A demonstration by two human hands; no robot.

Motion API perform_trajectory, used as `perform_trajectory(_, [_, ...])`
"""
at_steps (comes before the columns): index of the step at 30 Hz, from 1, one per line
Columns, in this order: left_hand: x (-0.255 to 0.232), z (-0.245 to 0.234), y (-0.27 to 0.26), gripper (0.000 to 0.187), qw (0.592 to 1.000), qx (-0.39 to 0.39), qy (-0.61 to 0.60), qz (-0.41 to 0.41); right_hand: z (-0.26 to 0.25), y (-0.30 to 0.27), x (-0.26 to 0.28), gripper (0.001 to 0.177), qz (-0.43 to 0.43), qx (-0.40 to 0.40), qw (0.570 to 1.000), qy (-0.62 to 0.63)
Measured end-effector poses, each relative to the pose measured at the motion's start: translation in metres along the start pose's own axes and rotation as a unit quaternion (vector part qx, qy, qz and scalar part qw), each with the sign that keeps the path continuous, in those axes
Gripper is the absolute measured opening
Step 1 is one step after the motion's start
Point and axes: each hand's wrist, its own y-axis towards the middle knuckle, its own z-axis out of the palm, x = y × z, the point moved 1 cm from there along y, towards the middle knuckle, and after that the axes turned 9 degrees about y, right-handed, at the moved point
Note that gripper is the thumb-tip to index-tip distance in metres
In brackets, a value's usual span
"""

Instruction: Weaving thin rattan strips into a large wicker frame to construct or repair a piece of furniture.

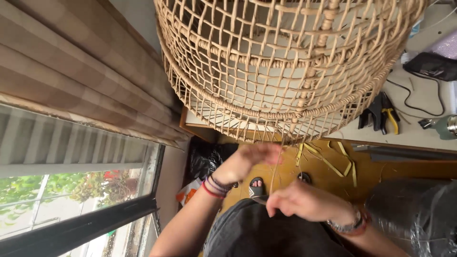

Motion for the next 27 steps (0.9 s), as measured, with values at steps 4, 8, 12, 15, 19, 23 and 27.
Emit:
perform_trajectory(4, [-0.014, 0.025, 0.005, 0.042, 0.944, -0.089, -0.311, -0.067, -0.009, 0.009, -0.043, 0.061, 0.228, -0.155, 0.953, -0.126])
perform_trajectory(8, [-0.029, 0.032, -0.024, 0.023, 0.96, 0.11, -0.256, 0.019, -0.016, 0.008, -0.057, 0.034, 0.023, -0.35, 0.91, 0.224])
perform_trajectory(12, [-0.023, 0.013, -0.024, 0.027, 0.946, 0.319, -0.058, 0.02, -0.018, 0.008, -0.067, 0.048, -0.147, -0.297, 0.835, 0.438])
perform_trajectory(15, [0.078, -0.016, -0.006, 0.056, 0.988, 0.092, 0.03, 0.116, -0.01, -0.004, -0.095, 0.027, -0.084, -0.249, 0.949, 0.175])
perform_trajectory(19, [0.006, 0.016, 0.007, 0.051, 0.942, -0.039, -0.33, -0.043, -0.002, 0.007, -0.075, 0.024, 0.089, -0.089, 0.985, -0.114])
perform_trajectory(23, [-0.016, 0.024, -0.018, 0.036, 0.954, 0.114, -0.274, 0.051, -0.015, 0.009, -0.075, 0.037, 0.077, -0.18, 0.972, 0.127])
perform_trajectory(27, [-0.028, 0.02, -0.022, 0.028, 0.927, 0.357, -0.11, -0.007, -0.031, 0.017, -0.021, 0.041, -0.214, -0.128, 0.892, 0.377])
